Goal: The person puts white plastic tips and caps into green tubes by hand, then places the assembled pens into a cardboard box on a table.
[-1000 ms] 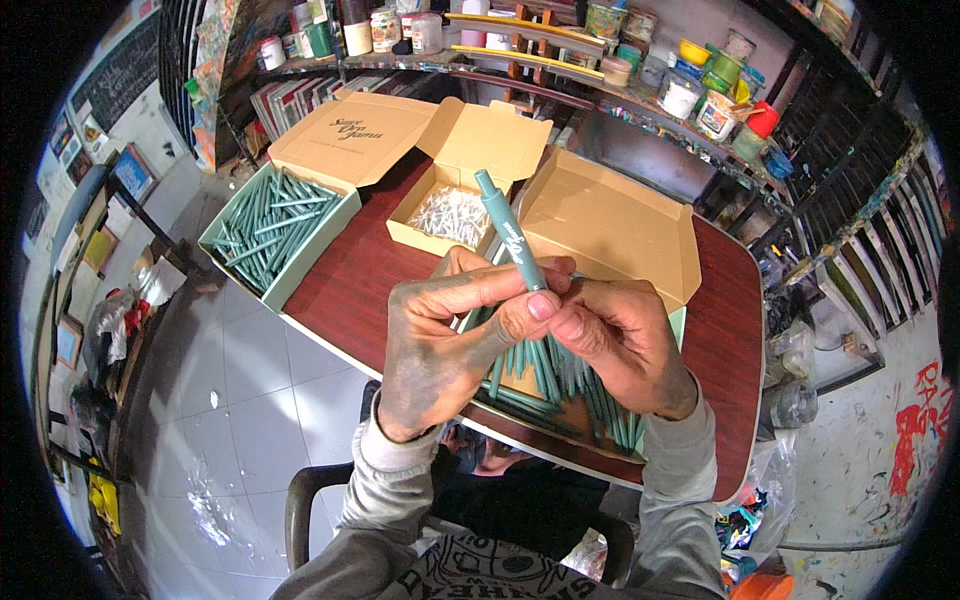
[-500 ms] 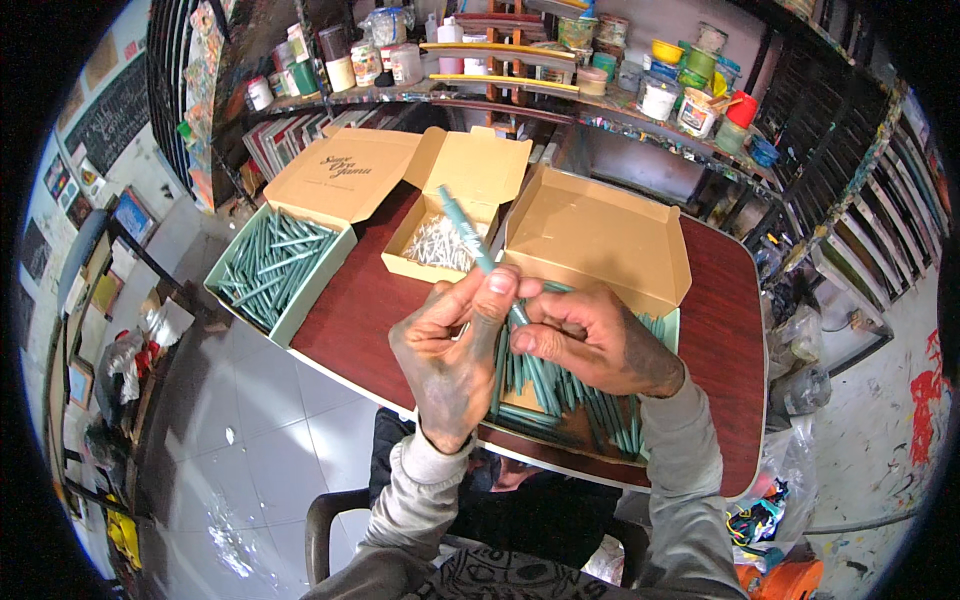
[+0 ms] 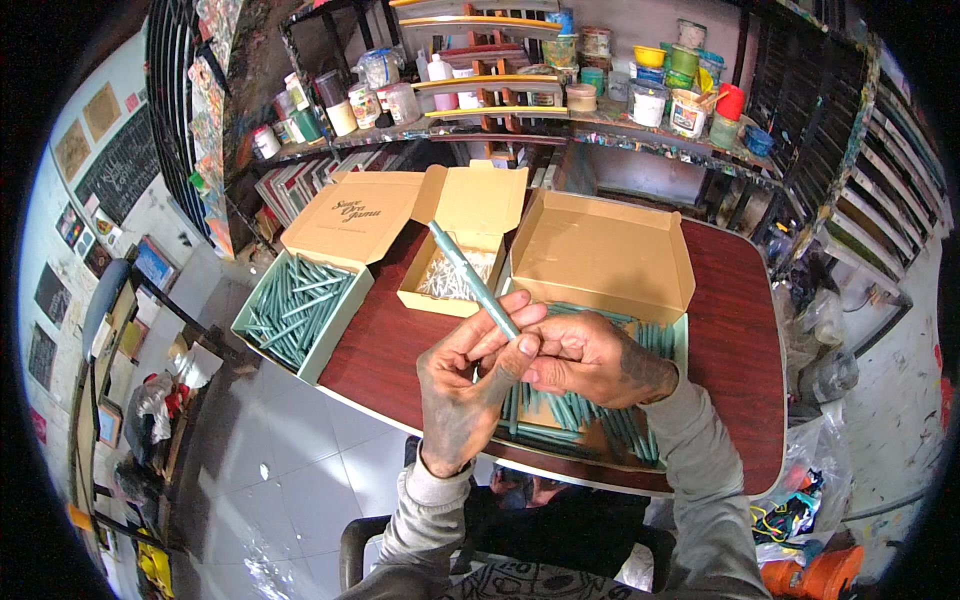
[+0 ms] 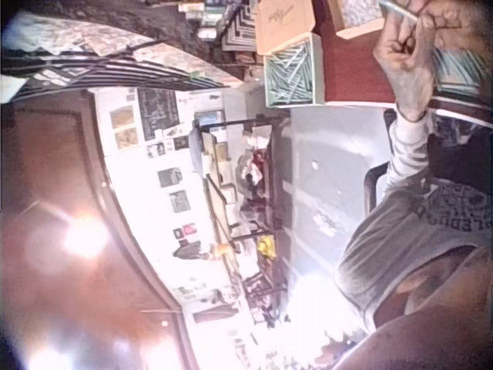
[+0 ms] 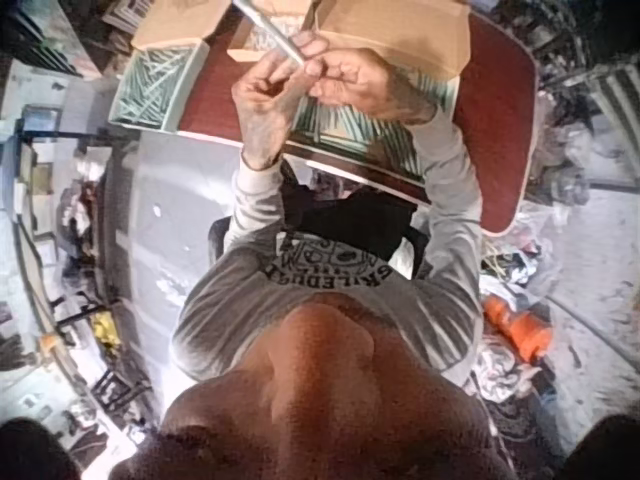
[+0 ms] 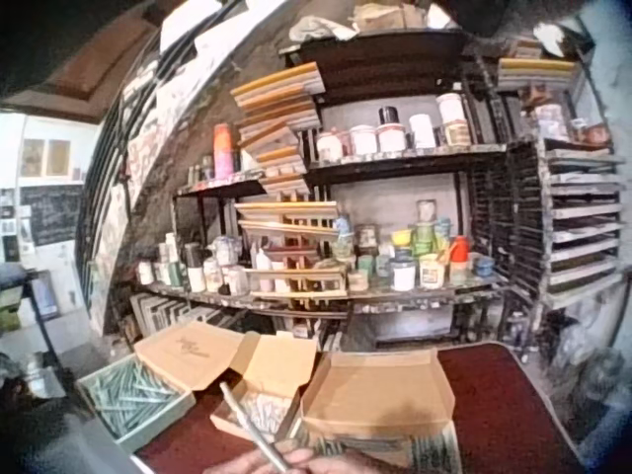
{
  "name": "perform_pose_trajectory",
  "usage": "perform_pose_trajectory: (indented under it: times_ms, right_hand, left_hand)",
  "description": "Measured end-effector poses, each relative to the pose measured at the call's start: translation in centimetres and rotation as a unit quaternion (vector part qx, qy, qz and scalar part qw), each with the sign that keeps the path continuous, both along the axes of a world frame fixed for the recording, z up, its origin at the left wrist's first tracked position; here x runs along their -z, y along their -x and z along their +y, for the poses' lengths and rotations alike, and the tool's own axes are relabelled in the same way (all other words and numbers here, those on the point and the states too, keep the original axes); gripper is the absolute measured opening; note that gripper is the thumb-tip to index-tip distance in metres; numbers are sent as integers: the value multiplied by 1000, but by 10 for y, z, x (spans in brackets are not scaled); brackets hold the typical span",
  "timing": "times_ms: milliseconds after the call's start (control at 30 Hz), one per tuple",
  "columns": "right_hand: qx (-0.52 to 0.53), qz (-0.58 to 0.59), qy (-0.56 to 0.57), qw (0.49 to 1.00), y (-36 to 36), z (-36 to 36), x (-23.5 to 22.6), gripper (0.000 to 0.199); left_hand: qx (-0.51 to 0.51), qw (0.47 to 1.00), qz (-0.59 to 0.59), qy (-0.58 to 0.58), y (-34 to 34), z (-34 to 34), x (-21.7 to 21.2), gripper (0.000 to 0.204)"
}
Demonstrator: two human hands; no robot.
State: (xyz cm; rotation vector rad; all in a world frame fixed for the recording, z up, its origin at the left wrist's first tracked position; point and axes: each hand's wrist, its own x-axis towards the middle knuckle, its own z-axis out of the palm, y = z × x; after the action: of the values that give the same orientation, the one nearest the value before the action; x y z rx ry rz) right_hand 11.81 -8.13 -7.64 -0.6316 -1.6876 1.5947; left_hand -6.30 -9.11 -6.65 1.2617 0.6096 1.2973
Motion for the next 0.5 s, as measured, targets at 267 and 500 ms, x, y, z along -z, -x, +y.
perform_pose_trajectory:
  times_ms: [267, 500]
  right_hand:
    - [-13, -58, -63, 996, 4, 1, 4, 22]
    - [101, -105, -222, 964, 15, -13, -8, 23]
  left_hand:
    - [-37, 997, 35, -62, 5, -11, 4, 39]
    - [-261, 941, 131, -172, -5, -6, 14, 23]
